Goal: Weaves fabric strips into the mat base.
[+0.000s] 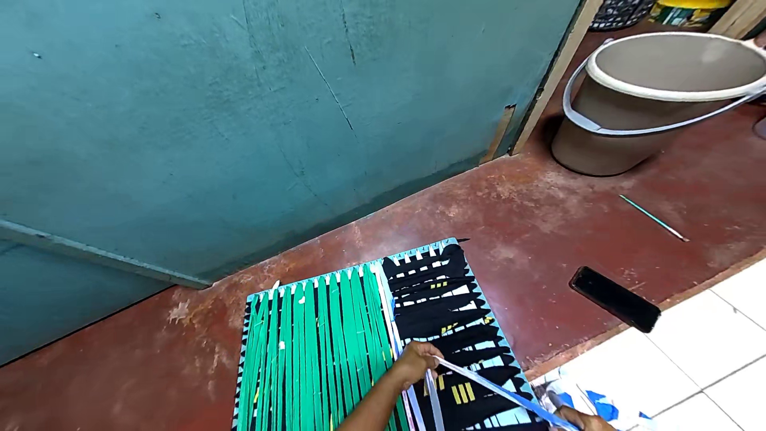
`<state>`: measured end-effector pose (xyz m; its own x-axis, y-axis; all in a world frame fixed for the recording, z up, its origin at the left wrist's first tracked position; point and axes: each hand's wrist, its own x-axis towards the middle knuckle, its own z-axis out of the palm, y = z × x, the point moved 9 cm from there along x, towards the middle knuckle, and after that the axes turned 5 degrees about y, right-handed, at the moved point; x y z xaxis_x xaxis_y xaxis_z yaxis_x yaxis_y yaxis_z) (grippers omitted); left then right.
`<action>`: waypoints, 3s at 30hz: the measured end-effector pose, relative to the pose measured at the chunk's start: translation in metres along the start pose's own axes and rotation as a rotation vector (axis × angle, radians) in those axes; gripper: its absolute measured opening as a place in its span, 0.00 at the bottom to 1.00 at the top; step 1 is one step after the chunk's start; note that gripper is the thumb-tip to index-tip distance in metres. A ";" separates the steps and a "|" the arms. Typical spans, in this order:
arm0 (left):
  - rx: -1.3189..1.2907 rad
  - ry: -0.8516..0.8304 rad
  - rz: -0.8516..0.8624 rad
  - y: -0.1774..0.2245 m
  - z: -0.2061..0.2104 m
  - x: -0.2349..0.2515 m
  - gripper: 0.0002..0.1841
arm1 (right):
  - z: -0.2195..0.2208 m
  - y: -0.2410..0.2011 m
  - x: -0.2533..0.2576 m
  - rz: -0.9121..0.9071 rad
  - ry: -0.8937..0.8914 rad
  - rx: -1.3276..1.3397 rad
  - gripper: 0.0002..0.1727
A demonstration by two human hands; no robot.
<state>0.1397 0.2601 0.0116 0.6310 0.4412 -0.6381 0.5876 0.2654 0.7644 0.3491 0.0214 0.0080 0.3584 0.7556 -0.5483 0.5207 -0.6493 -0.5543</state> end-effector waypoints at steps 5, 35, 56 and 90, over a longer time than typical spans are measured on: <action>-0.422 -0.064 -0.046 0.014 -0.003 0.004 0.08 | -0.064 -0.021 -0.002 -0.118 0.105 0.400 0.08; 0.808 0.585 0.259 0.104 -0.171 0.078 0.14 | -0.035 -0.090 0.079 -0.133 0.081 1.255 0.12; 0.661 0.337 0.207 0.111 -0.180 0.090 0.14 | -0.050 -0.086 0.091 -0.135 0.178 1.520 0.17; 0.300 0.088 0.070 0.131 -0.192 0.078 0.07 | -0.064 -0.077 0.115 -0.017 0.432 1.690 0.21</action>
<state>0.1684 0.4941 0.0796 0.6365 0.5252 -0.5649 0.6761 -0.0273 0.7363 0.3995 0.1637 0.0276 0.6718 0.5465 -0.5000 -0.6853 0.2025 -0.6995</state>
